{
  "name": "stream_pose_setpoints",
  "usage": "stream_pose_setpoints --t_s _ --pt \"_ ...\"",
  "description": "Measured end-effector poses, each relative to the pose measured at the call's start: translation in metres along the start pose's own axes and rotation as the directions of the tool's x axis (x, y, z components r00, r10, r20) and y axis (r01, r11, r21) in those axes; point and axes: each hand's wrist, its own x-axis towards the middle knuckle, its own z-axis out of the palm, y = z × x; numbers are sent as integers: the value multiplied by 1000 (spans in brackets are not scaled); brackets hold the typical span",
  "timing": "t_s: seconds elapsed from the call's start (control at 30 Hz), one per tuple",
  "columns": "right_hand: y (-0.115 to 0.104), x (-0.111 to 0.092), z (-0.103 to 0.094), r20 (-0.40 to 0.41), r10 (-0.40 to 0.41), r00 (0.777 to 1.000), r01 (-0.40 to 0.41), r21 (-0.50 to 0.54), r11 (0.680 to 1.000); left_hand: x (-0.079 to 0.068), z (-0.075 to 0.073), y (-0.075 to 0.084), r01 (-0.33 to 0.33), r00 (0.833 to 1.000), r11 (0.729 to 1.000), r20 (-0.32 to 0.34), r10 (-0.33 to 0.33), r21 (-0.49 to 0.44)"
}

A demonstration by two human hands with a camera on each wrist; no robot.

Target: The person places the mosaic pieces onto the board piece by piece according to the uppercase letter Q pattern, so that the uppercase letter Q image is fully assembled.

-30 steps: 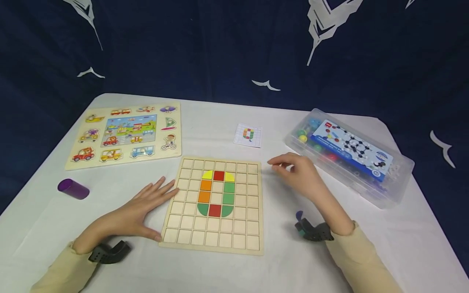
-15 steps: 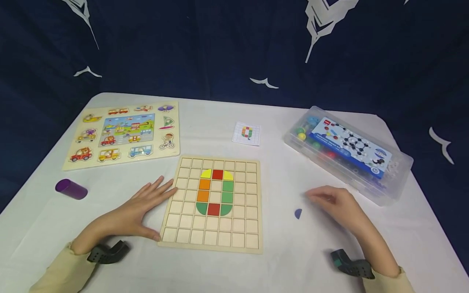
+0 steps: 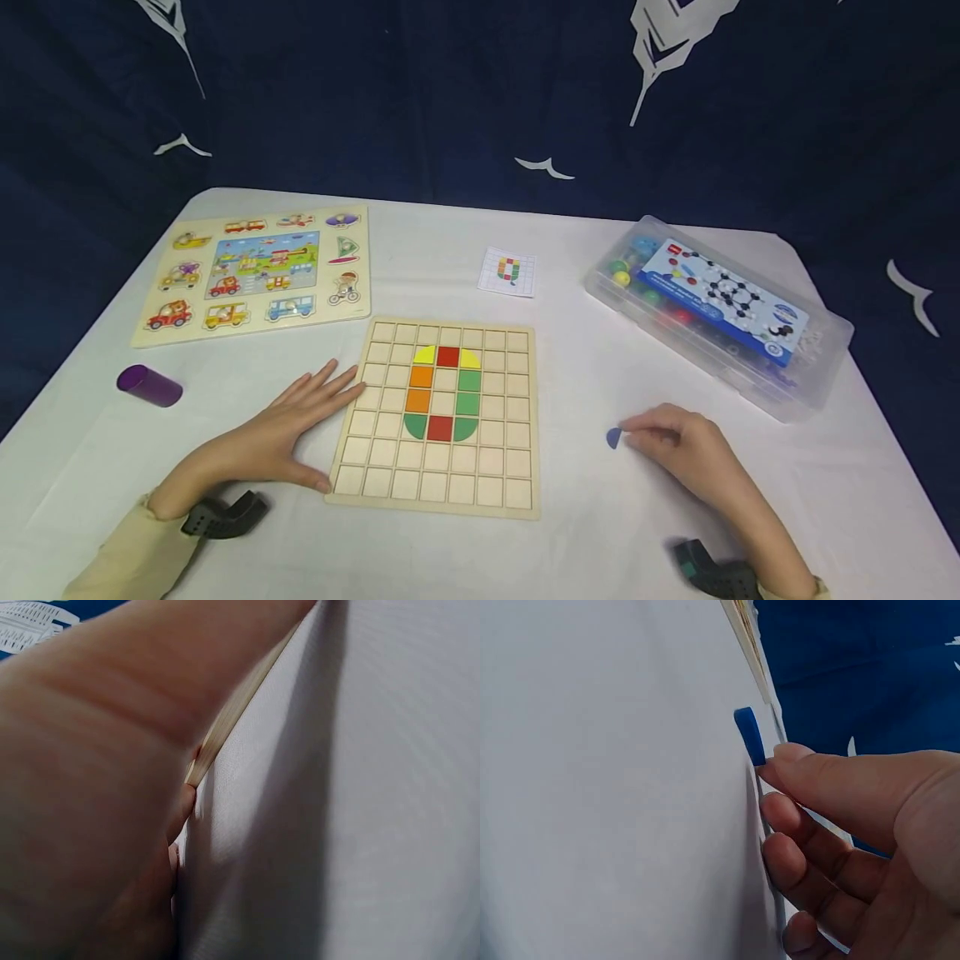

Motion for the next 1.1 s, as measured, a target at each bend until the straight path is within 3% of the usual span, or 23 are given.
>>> stream_pose_setpoints --t_s 0.37,0.63,0.9,1.1 --pt "-11 -8 21 -69 -79 995 73 -89 993 1 -1 2 1 1000 1000 5 -1 -3" --pt "-11 -4 23 -122 -154 980 139 -127 982 0 -1 1 1 1000 1000 4 -1 -3" --pt "-15 -3 23 -128 -111 986 96 -124 988 0 -2 1 -6 1000 1000 1 6 -2" --pt "-22 1 23 -81 -42 996 40 -34 999 0 -1 0 -11 1000 1000 -2 11 -4"
